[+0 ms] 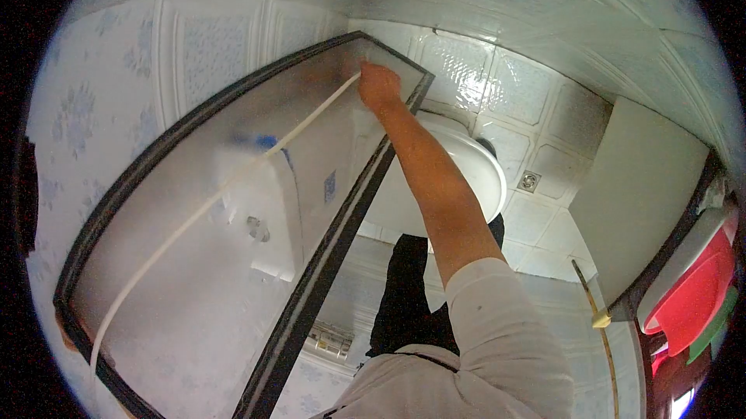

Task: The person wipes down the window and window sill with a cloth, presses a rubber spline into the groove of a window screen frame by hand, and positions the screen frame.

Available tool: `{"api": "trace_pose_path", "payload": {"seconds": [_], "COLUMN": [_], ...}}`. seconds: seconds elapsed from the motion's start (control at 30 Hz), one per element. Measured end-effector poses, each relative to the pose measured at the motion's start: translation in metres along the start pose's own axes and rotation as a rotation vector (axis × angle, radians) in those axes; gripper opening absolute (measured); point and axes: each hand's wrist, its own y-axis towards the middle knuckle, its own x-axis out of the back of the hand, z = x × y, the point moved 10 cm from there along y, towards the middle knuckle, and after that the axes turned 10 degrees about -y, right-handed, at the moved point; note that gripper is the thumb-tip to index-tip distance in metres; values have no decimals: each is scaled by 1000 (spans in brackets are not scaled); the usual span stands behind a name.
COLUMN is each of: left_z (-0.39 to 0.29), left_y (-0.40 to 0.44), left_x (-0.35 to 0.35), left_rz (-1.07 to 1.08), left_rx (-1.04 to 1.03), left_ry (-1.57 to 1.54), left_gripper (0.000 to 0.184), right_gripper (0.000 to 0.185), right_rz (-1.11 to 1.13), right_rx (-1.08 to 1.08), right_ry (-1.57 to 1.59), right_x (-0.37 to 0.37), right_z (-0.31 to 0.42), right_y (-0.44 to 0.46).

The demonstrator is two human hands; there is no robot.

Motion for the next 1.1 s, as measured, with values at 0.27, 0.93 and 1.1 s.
{"api": "trace_pose_path", "payload": {"seconds": [0.27,0.93,1.1], "left_z": [2,11,8], "left_y": [4,14,13], "left_x": [-3,3,3], "left_rz": [2,1,-1], "left_rx": [-11,-65,-74], "left_ry": [-11,-2,1], "left_gripper": [43,43,43], "right_gripper": [28,15,13], "right_rz": [-123,216,123], "right_rx": [72,-29,-56], "right_ry": [80,-275,-203], "right_x": [0,-3,-4], "right_z": [0,-13,-21], "right_y": [-12,-62,-68]}}
